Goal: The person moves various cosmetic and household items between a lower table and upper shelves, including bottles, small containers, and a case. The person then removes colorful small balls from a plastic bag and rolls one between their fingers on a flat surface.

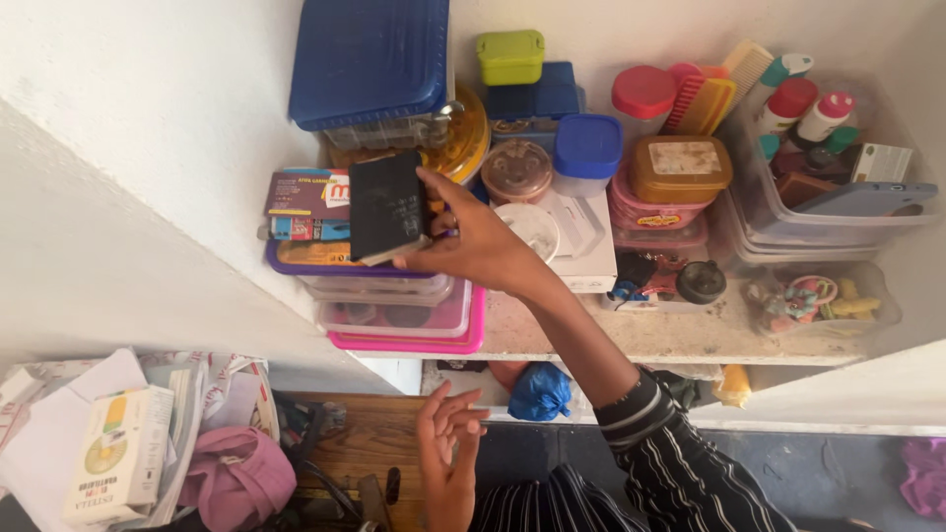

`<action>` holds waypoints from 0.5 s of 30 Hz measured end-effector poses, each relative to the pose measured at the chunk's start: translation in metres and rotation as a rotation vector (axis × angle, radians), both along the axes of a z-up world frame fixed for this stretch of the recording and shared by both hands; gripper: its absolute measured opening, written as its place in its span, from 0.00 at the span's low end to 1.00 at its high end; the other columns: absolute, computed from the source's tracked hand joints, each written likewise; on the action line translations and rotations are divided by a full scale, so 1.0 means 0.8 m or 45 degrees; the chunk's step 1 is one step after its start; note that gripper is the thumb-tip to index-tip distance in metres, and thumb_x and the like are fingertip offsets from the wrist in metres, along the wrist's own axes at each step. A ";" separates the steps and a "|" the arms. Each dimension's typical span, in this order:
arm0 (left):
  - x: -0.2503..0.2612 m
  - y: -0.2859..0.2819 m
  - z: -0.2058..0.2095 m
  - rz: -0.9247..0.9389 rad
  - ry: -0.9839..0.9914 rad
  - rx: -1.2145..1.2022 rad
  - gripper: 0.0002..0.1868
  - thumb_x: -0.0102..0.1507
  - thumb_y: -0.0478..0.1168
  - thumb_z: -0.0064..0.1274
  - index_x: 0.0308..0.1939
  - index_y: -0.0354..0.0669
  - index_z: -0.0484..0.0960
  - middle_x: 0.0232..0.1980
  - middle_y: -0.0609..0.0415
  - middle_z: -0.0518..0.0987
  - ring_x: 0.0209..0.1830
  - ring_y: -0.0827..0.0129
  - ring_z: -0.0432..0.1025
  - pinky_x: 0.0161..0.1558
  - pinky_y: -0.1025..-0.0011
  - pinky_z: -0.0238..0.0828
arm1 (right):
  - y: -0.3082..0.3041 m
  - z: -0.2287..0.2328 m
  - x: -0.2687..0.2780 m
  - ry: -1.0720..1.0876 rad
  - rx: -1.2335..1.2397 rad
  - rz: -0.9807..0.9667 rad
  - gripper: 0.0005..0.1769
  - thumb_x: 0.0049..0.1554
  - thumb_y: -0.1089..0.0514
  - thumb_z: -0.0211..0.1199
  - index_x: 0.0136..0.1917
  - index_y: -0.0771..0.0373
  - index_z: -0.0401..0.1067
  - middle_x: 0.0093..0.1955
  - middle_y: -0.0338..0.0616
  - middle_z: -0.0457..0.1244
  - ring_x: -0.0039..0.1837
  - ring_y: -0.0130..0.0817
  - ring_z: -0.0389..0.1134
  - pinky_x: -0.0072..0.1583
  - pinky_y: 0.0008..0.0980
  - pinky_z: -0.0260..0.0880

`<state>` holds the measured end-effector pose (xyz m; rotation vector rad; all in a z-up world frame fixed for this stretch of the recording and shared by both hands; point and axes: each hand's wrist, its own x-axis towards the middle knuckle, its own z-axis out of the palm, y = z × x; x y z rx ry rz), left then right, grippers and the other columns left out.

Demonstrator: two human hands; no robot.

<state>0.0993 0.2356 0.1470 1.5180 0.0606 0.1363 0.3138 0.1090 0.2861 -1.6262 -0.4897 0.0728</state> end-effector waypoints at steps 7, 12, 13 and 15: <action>-0.009 0.016 -0.030 -0.016 0.207 0.165 0.28 0.65 0.33 0.48 0.70 0.39 0.63 0.61 0.43 0.80 0.54 0.61 0.79 0.58 0.62 0.74 | 0.005 -0.010 -0.025 -0.783 -0.373 -0.481 0.27 0.48 0.48 0.78 0.55 0.62 0.73 0.69 0.56 0.57 0.67 0.52 0.64 0.65 0.48 0.70; -0.013 0.015 -0.055 -0.077 0.193 0.219 0.28 0.65 0.32 0.49 0.70 0.37 0.63 0.61 0.42 0.80 0.54 0.60 0.79 0.59 0.62 0.73 | 0.021 -0.030 -0.045 -0.853 -0.458 -0.614 0.26 0.53 0.46 0.76 0.55 0.63 0.72 0.76 0.58 0.56 0.77 0.58 0.58 0.73 0.54 0.63; -0.015 0.017 -0.062 -0.099 0.164 0.200 0.28 0.65 0.32 0.48 0.70 0.37 0.62 0.61 0.41 0.79 0.54 0.60 0.78 0.59 0.62 0.73 | 0.021 -0.037 -0.051 -0.869 -0.440 -0.633 0.26 0.54 0.46 0.75 0.58 0.63 0.71 0.77 0.59 0.55 0.77 0.57 0.58 0.74 0.54 0.62; -0.011 0.019 -0.082 -0.184 0.104 0.151 0.29 0.66 0.31 0.47 0.72 0.36 0.60 0.62 0.41 0.77 0.54 0.60 0.78 0.59 0.63 0.73 | 0.012 -0.054 -0.066 -0.898 -0.410 -0.676 0.28 0.56 0.46 0.73 0.62 0.63 0.70 0.77 0.58 0.55 0.77 0.55 0.59 0.74 0.52 0.62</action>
